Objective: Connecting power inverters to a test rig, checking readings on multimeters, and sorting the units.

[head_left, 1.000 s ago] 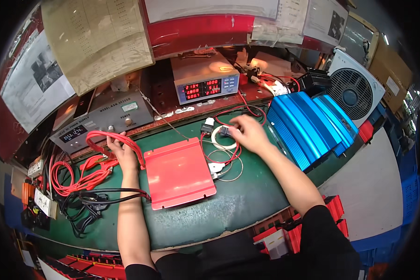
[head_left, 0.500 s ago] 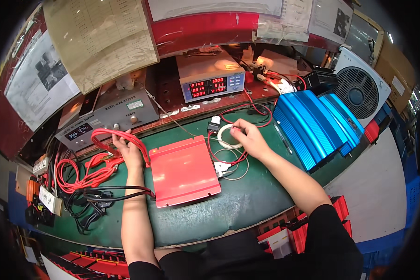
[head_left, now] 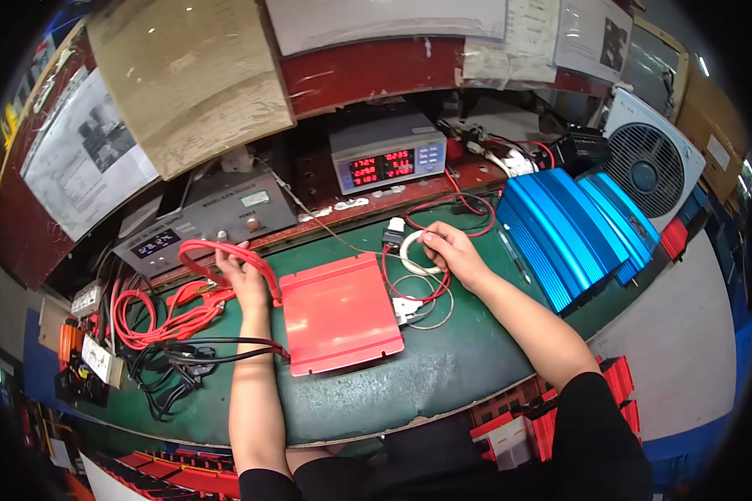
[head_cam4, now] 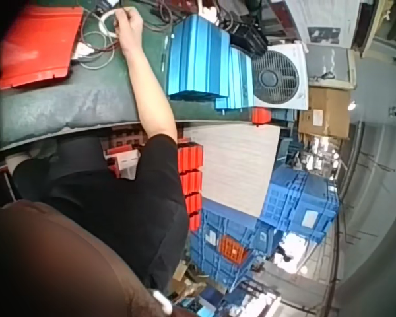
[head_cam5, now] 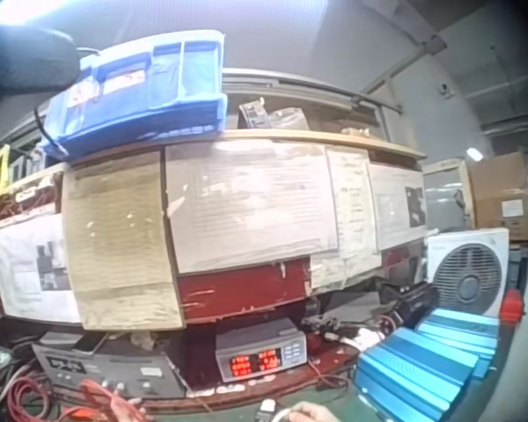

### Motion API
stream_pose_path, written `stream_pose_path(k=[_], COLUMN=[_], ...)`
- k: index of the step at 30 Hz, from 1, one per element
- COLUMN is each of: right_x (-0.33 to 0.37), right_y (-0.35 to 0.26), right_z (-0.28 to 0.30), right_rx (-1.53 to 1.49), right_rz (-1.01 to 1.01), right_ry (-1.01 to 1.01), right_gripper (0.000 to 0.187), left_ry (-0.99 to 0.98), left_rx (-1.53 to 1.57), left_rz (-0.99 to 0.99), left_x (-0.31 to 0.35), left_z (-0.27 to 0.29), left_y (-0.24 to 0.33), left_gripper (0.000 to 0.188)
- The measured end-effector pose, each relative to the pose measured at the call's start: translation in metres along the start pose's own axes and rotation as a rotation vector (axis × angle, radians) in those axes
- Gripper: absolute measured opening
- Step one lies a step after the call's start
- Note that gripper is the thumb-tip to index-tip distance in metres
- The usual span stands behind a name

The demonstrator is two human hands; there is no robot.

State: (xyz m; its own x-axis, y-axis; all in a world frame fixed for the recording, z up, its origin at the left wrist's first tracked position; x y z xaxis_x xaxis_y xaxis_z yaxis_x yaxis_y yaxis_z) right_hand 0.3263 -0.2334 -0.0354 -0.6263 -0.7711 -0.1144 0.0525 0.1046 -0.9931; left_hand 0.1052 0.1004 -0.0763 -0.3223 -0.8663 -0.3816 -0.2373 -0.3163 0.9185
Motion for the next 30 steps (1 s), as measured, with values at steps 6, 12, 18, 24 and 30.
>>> stream_pose_path(k=[6,12,18,24,30], right_x=[-0.002,0.002,-0.001,0.002,0.0], right_y=[0.011,0.006,0.008,0.004,0.005], right_z=[0.003,0.007,0.003,0.004,0.001], right_rx=[-0.122,-0.036,0.016,0.022,0.048], right_rz=[-0.018,-0.021,-0.007,-0.026,-0.03], right_ry=[0.005,0.031,0.015,0.013,0.008], right_gripper=[0.02,0.026,0.026,0.026,0.026], left_ry=[-0.001,-0.035,-0.019,-0.038,-0.037], left_rx=[-0.014,0.039,-0.017,0.006,0.01], left_rz=[0.026,0.032,0.09,0.054,0.086], left_x=[0.002,0.007,0.009,0.011,0.01], left_z=[0.001,-0.005,-0.007,-0.009,-0.008], left_y=[0.001,0.007,0.02,0.022,0.022], left_gripper=[0.06,0.063,0.063,0.063,0.063])
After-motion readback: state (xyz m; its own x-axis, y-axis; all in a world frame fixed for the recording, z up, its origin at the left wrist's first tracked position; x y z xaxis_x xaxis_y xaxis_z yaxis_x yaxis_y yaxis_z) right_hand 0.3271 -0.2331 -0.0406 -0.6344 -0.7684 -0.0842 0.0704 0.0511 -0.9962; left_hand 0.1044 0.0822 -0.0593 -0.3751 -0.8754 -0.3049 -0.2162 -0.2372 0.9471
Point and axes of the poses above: each hand's wrist, its own x-axis away from the middle knuckle, its own z-axis out of the back of the hand, y = z × x, the point moved 2 cm from there along -x, towards the middle knuckle, and after that the axes turned 2 degrees about z, right-handed, at the moved point
